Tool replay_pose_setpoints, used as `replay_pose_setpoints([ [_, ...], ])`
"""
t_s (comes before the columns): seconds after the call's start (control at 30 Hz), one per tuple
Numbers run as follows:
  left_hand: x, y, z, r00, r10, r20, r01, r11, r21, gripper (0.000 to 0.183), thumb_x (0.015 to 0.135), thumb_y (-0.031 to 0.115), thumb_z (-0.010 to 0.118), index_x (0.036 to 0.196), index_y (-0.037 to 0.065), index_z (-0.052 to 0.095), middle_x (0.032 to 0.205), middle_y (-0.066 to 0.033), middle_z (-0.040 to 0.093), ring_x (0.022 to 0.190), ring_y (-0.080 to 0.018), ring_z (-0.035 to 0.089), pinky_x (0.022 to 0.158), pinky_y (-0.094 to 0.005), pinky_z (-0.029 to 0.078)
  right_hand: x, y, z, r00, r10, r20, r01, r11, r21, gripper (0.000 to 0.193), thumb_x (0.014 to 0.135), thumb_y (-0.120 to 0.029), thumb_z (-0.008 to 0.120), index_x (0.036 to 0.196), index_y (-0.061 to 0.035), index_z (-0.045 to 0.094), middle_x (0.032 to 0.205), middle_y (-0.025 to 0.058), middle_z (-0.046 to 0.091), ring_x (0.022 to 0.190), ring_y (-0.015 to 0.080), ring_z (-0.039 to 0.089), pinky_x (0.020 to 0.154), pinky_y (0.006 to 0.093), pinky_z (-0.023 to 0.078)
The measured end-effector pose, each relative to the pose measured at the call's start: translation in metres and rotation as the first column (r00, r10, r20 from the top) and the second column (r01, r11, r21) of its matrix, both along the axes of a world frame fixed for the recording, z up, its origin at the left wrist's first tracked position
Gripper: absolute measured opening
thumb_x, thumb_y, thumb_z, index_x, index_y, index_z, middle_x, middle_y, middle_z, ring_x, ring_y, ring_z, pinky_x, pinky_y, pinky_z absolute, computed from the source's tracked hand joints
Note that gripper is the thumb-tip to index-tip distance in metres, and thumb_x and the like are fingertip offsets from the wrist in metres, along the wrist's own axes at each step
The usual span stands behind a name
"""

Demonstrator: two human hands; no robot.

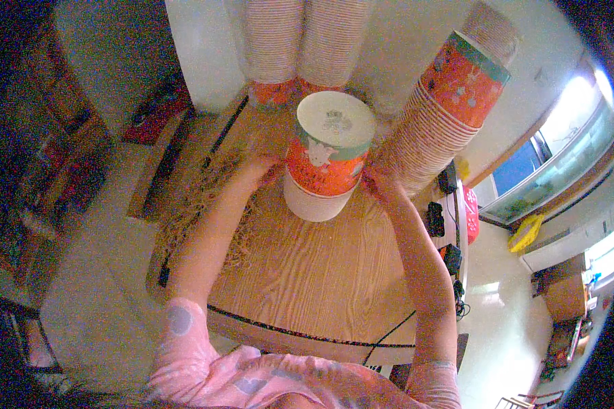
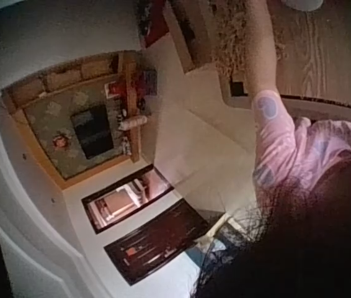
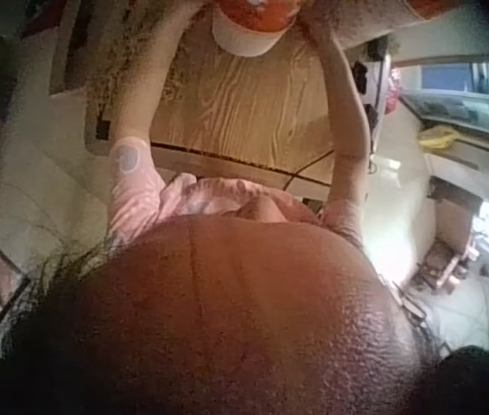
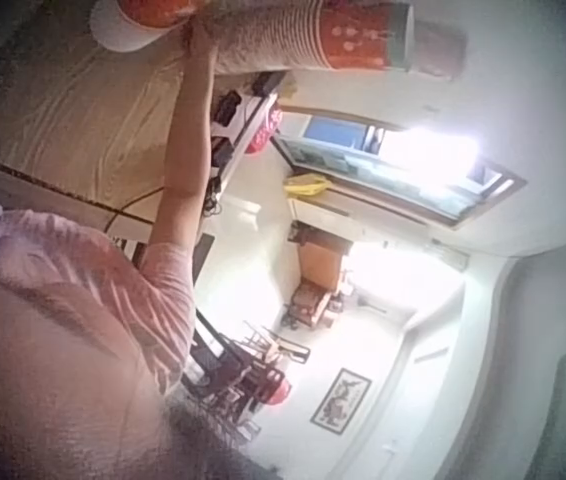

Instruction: Attaching string handles to decorative paper buckets.

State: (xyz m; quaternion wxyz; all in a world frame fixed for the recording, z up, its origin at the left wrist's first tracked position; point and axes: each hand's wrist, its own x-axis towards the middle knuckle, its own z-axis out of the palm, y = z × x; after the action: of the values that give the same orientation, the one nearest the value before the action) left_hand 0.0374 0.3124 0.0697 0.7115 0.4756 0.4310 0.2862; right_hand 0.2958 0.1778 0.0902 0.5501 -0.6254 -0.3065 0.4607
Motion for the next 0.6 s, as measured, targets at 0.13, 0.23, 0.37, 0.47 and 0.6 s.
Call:
replay_pose_setpoints([
  [0.13,0.018,-0.004,0.030,0.988,-0.011,0.157,0.026,0.995,-0.094,0.018,0.076,0.019,0.063,0.065,0.007,0.055,0.054,-0.0017,0.051,0.043,-0.0114,0.046,0.037,-0.0254,0.036,0.080,0.014,-0.019,0.681,0.213,-0.701,-0.193,0.975,0.108,0.013,0.083,-0.018,0.055,0.083,-0.0053,0.055,0.067,0.0020,0.054,0.051,0.0097,0.049,0.043,0.0205,0.042],
  [0.23,-0.006,0.001,0.046,0.989,-0.033,0.143,0.030,0.999,0.023,0.016,0.078,0.019,0.061,0.068,0.007,0.057,0.061,-0.0022,0.054,0.049,-0.0100,0.048,0.040,-0.0235,0.038,0.051,0.012,0.017,0.700,0.321,-0.638,-0.239,0.947,0.215,0.019,0.082,-0.019,0.055,0.096,-0.0055,0.054,0.084,0.0036,0.057,0.069,0.0131,0.054,0.058,0.0247,0.046],
  [0.37,-0.016,-0.058,0.106,0.992,-0.027,0.124,-0.015,0.945,0.326,0.010,0.079,0.014,0.060,0.075,0.005,0.058,0.069,-0.0025,0.057,0.055,-0.0084,0.051,0.046,-0.0216,0.042,0.011,-0.041,0.071,0.998,0.036,-0.049,-0.011,0.896,0.443,0.032,0.082,-0.020,0.055,0.110,-0.0050,0.051,0.095,0.0041,0.058,0.082,0.0157,0.056,0.073,0.0287,0.047],
  [0.47,-0.046,-0.114,0.101,1.000,-0.012,-0.019,0.022,0.483,0.875,0.014,0.075,0.003,0.061,0.088,0.004,0.057,0.072,-0.0015,0.057,0.061,-0.0083,0.054,0.052,-0.0215,0.044,-0.040,-0.104,0.100,0.921,-0.028,0.389,-0.146,0.900,0.411,0.020,0.082,-0.010,0.055,0.100,-0.0026,0.054,0.095,0.0050,0.059,0.089,0.0136,0.055,0.077,0.0283,0.045],
  [0.6,-0.090,-0.186,0.068,0.988,-0.152,-0.034,0.082,0.322,0.943,0.031,0.067,-0.007,0.060,0.093,0.008,0.058,0.075,-0.0041,0.059,0.063,-0.0150,0.057,0.054,-0.0256,0.045,-0.077,-0.188,0.067,0.749,-0.214,0.627,-0.328,0.703,0.631,0.004,0.077,-0.002,0.054,0.073,-0.0031,0.054,0.085,0.0113,0.058,0.079,0.0199,0.056,0.068,0.0286,0.045],
])
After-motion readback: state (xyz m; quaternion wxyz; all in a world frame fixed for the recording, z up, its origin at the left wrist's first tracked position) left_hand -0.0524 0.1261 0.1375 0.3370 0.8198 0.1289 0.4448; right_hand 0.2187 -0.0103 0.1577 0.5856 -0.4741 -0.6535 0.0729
